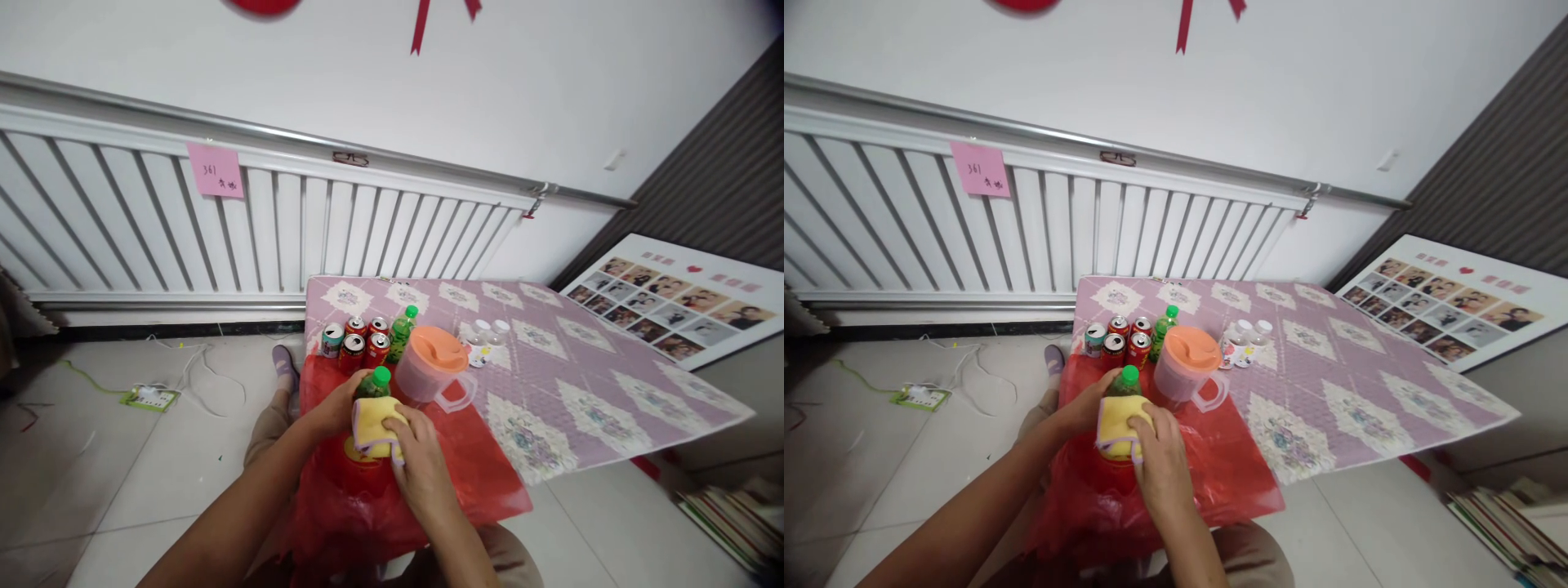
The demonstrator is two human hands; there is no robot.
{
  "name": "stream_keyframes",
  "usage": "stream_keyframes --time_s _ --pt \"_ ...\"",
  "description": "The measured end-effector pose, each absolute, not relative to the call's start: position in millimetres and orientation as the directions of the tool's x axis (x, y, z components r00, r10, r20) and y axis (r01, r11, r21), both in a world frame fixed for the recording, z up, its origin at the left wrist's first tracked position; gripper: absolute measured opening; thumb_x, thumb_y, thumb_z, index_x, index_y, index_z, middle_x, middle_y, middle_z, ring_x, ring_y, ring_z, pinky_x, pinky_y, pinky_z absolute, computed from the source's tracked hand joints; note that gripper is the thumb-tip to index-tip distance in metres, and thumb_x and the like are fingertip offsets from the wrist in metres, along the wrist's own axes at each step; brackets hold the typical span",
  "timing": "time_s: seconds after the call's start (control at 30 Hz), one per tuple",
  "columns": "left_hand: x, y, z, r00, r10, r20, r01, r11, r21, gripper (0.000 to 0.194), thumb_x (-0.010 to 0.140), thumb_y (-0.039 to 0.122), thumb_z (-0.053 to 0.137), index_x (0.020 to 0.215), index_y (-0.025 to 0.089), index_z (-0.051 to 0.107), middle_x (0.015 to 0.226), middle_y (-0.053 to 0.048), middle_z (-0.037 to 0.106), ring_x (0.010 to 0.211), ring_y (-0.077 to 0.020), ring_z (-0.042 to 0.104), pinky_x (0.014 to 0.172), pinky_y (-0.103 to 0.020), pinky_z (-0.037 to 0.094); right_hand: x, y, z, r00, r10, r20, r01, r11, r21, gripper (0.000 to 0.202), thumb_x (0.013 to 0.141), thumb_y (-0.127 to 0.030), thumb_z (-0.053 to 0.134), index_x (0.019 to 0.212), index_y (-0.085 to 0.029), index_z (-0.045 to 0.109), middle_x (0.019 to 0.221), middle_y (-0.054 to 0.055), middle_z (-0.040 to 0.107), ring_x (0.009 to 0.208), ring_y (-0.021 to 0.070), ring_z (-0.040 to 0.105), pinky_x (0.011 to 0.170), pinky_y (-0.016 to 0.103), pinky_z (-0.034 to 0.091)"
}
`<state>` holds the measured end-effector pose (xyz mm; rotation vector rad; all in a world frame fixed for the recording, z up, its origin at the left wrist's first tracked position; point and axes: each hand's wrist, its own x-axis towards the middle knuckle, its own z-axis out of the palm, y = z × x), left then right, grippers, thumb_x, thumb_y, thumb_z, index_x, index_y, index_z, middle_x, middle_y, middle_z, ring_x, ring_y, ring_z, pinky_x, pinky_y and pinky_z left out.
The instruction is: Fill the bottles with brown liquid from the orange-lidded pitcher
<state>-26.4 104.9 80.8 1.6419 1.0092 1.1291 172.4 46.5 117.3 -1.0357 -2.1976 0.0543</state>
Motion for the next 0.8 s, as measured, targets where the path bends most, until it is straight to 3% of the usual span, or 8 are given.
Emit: stream_keyframes --time_s 0.13,0.23,0.33,0.6,0.8 --pt "-27 105 79 0.311 0.908 0.279 0.123 -0.330 0.936 0.083 0.069 0.019 0.077 0.142 0.022 0.036 0.136 -0.010 0.055 0.117 -0.0250 0.058 0.103 -0.040 0.048 177 60 131 -0.199 0.692 0.694 0.615 0.639 -0.461 0.046 0.081 -0.009 0.047 0.125 -0.023 0.051 0.128 0.012 0.052 0.120 0.0244 0.050 0.100 0.046 0.045" --pt "-27 104 81 0.323 0.905 0.276 0.120 -0.328 0.937 0.080 0.071 0.016 0.072 0.141 0.024 0.035 0.137 -0.009 0.055 0.120 -0.0254 0.057 0.103 -0.040 0.047 166 79 142 -0.030 0.771 0.636 0.543 0.546 -0.638 0.048 0.082 -0.014 0.047 0.129 -0.022 0.049 0.130 0.012 0.053 0.122 0.0249 0.051 0.104 0.048 0.042" --pt "-27 103 83 0.322 0.905 0.279 0.131 -0.334 0.933 0.078 0.070 0.015 0.073 0.139 0.022 0.036 0.136 -0.009 0.055 0.121 -0.0259 0.056 0.104 -0.041 0.046 151 95 143 -0.058 0.854 0.517 0.466 0.481 -0.742 0.047 0.080 -0.015 0.046 0.127 -0.019 0.053 0.126 0.012 0.059 0.118 0.0247 0.055 0.102 0.045 0.043" --pt "-25 105 79 0.326 0.902 0.284 0.112 -0.335 0.936 0.081 0.068 0.012 0.070 0.140 0.021 0.034 0.135 -0.010 0.056 0.120 -0.0254 0.057 0.105 -0.042 0.045 146 73 102 -0.005 0.913 0.408 0.494 0.357 -0.793 0.044 0.079 -0.021 0.047 0.121 -0.016 0.056 0.114 0.013 0.063 0.107 0.0254 0.060 0.095 0.042 0.048" --pt "-18 95 83 0.150 0.953 0.263 0.307 -0.298 0.904 0.081 0.065 0.014 0.073 0.137 0.021 0.037 0.134 -0.011 0.055 0.122 -0.0266 0.055 0.107 -0.045 0.043 154 50 92 -0.028 0.963 0.268 0.410 0.255 -0.875 0.037 0.083 -0.030 0.052 0.117 -0.017 0.057 0.108 0.011 0.069 0.097 0.0257 0.066 0.085 0.040 0.053"
